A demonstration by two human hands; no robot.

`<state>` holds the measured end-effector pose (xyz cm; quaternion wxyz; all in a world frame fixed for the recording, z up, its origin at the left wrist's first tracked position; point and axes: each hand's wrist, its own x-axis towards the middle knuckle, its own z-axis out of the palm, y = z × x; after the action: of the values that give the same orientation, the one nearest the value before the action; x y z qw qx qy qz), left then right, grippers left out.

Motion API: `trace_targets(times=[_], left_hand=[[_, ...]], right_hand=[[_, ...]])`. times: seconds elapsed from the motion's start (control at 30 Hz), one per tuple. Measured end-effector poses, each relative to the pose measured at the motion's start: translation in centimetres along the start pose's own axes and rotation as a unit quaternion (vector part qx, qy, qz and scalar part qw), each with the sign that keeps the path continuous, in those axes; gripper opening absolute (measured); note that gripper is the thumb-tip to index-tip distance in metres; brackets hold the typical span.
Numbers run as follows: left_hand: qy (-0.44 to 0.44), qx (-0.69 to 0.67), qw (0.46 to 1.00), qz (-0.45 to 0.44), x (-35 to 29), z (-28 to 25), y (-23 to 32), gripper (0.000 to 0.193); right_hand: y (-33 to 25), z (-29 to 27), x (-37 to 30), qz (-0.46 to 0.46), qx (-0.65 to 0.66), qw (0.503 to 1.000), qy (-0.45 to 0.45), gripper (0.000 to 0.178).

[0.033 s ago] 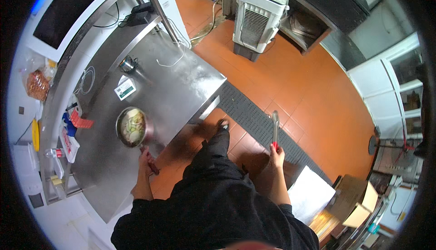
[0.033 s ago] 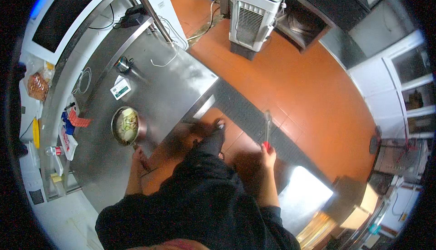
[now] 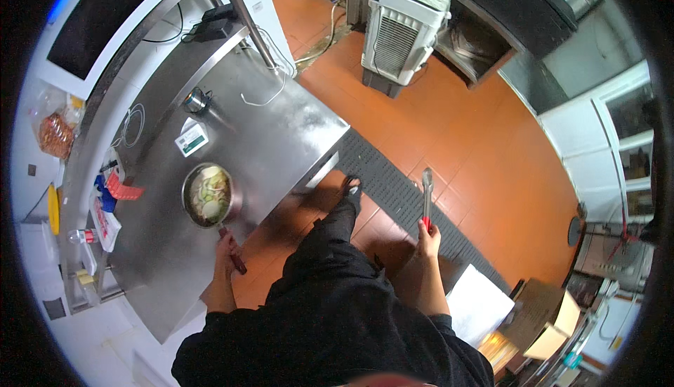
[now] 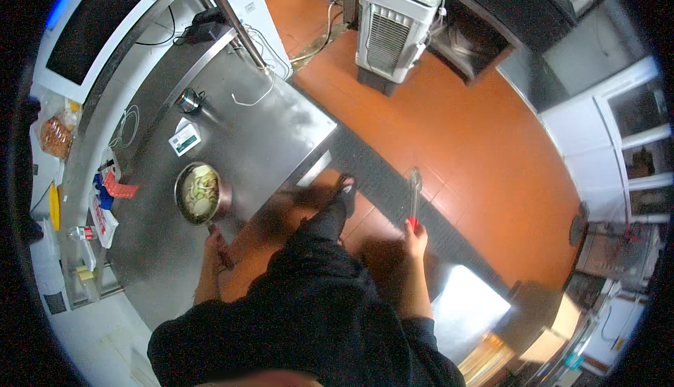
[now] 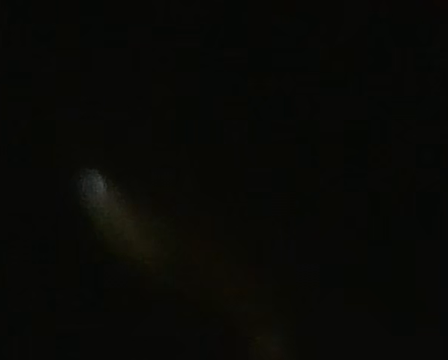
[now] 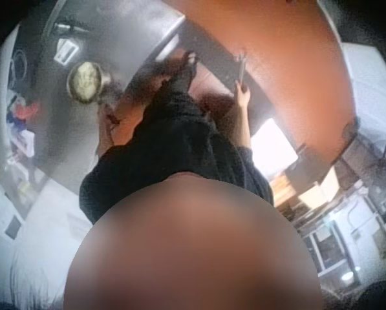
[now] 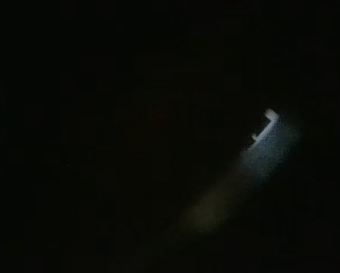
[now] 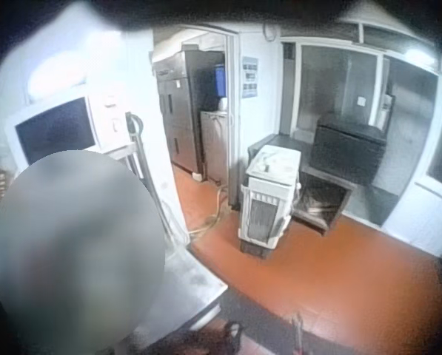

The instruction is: The person assembles a noodle dish in a commercial kitchen. They transfer cooked noodles and vegetables from a pot into a bowl, add shredded chicken from a refrigerator, and top the dish with various condiments using tongs.

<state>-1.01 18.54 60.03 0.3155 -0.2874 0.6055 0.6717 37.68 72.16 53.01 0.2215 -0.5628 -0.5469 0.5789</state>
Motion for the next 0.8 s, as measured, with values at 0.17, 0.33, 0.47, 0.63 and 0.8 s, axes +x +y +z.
trace_targets(times=[0.17, 0.33, 0.47, 0.63, 0.8], left_hand=[[0.001, 0.127, 0.991, -0.036, -1.2, 18.3, 2.2, 0.033], [-0.096, 0.149, 0.982, -0.062, 1.8, 37.1, 7.5, 0.030], [-0.149, 0.137, 0.977, -0.061, 5.8, 49.5, 13.7, 0.028], [-0.085, 0.171, 0.980, 0.050, 13.8, 63.9, 19.5, 0.027], [-0.091, 0.126, 0.986, 0.065, 19.5, 71.8, 26.6, 0.028]], right_hand=[[-9.6, 3.2, 14.4, 0.064, -0.042, 0.997, -0.007, 0.044], [-13.4, 3.6, 24.7, 0.100, -0.061, 0.993, 0.026, 0.043], [-13.6, 1.8, 30.4, 0.159, -0.043, 0.983, 0.083, 0.040], [-15.9, -0.2, 38.6, 0.268, -0.143, 0.946, 0.111, 0.053], [-22.8, 2.2, 44.3, 0.259, 0.090, 0.960, -0.061, 0.043]])
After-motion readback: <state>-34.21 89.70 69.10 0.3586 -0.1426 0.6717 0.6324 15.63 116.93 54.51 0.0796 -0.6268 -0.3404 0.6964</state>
